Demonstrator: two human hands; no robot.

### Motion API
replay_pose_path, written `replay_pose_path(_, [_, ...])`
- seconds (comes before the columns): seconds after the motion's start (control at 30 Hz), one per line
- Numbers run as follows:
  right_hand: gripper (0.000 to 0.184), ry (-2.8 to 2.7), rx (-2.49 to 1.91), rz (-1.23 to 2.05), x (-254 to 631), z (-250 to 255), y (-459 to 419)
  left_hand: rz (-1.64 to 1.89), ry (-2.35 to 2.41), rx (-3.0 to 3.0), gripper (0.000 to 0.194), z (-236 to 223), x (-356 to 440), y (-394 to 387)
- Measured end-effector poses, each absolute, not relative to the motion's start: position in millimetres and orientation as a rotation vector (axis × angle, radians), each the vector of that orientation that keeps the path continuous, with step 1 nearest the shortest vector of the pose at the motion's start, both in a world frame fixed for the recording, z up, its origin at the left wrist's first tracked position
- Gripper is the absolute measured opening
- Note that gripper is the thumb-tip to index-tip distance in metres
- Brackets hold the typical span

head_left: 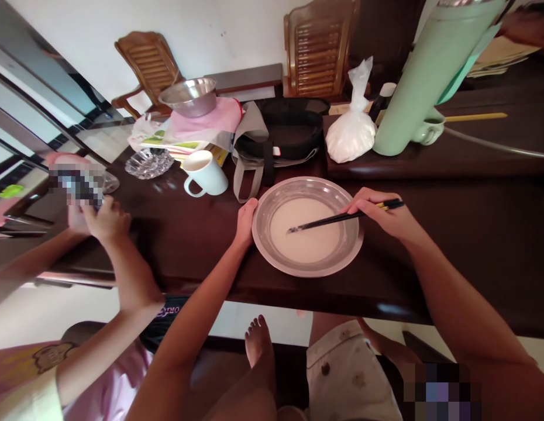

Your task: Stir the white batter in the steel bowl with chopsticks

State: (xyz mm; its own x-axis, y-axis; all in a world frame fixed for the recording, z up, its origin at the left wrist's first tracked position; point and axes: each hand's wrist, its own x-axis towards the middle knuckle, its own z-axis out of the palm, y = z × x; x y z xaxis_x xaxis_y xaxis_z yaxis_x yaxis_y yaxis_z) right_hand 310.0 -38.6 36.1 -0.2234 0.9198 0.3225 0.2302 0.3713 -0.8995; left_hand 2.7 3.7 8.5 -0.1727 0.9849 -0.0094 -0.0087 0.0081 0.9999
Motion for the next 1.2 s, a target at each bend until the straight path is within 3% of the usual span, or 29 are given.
replay_pose_path(0.2, [0.031, -1.552, -1.003, 0.919, 312.6, 36.3, -38.4, 1.324, 1.355, 1.109, 0.036, 10.6, 2.3, 3.4])
replay_pose_path(0.37, [0.024, -1.688, -1.054, 0.879, 309.4, 36.3, -38.5, 1.325, 1.332, 1.097, 0.036, 9.9, 1.8, 3.6])
replay_pose_path(0.53, [0.033, -1.547, -1.025, 0.904, 311.7, 37.5, -39.2, 1.326, 1.318, 1.059, 0.035, 9.9, 2.0, 2.6])
replay_pose_path(0.73, [0.024, -1.700, -1.090, 0.849, 309.0, 36.5, -38.3, 1.324, 1.298, 1.022, 0.035, 10.0, 2.3, 1.2])
replay_pose_path(0.9, [0.033, -1.572, -1.033, 0.904, 308.8, 38.6, -40.2, 1.320, 1.303, 1.053, 0.035, 9.4, 1.8, 1.3])
replay_pose_path(1.1, [0.025, -1.673, -1.104, 0.831, 307.6, 39.1, -39.9, 1.319, 1.308, 1.136, 0.036, 10.3, 1.3, 2.3])
replay_pose_path(1.2, [0.030, -1.535, -1.077, 0.843, 309.6, 40.2, -39.8, 1.313, 1.308, 1.136, 0.035, 9.4, 1.2, 3.1])
